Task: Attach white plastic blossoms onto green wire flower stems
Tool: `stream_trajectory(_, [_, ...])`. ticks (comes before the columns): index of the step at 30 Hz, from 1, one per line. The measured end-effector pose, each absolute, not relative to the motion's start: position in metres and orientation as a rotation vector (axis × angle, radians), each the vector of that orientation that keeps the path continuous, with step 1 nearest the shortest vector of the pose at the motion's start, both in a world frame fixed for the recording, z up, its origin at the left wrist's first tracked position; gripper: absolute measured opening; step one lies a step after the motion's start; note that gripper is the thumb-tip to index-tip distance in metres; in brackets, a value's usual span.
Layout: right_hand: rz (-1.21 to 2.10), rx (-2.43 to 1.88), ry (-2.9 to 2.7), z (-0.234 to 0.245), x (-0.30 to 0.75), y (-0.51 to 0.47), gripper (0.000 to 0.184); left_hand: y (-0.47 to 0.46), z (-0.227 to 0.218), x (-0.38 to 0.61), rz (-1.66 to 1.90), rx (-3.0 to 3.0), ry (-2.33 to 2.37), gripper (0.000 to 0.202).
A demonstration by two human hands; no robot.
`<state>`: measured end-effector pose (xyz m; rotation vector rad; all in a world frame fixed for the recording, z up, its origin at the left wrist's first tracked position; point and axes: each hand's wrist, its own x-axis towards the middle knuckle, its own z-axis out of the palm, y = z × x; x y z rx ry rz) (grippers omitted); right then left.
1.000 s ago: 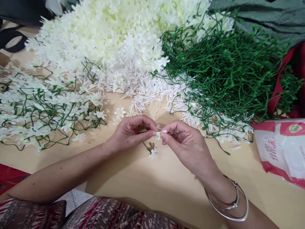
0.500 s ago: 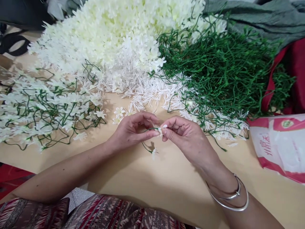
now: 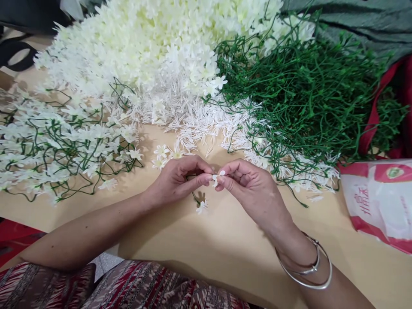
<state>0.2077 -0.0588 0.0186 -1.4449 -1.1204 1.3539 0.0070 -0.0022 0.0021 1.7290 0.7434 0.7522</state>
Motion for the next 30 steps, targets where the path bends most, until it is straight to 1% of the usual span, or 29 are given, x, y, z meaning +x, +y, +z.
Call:
stream_trajectory(7, [1.34,-1.32,-1.153,0.015,0.204,-0.059,0.019,-0.002,0.005,0.006,0.718,1.544,0.667,0.019])
stream_trajectory(16, [1.333,-1.309,-1.098,0.013,0.202,-0.061,0.011,-0.003,0.007,0.007,0.74,1.551,0.7,0.02])
stream_trajectory(20, [1.355,-1.294,-1.087,0.011,0.203,-0.061,0.01,-0.002,0.007,0.006,0.724,1.582,0.712,0.018])
stream_trajectory(22, [1.357,-1.294,-1.086,0.01,0.202,-0.061,0.01,-0.001,0.006,0.006,0.737,1.583,0.709,0.019])
stream_trajectory(25, [1.337,-1.291,-1.091,0.01,0.201,-0.059,0.012,-0.001,0.005,0.007,0.739,1.548,0.713,0.028])
stream_trajectory(28, [1.327,-1.304,-1.113,0.009,0.204,-0.055,0.02,-0.003,0.006,0.009,0.708,1.475,0.714,0.037])
stream_trajectory(30, [1.349,-1.297,-1.11,0.007,0.207,-0.053,0.026,-0.004,0.007,0.011,0.7,1.431,0.712,0.038])
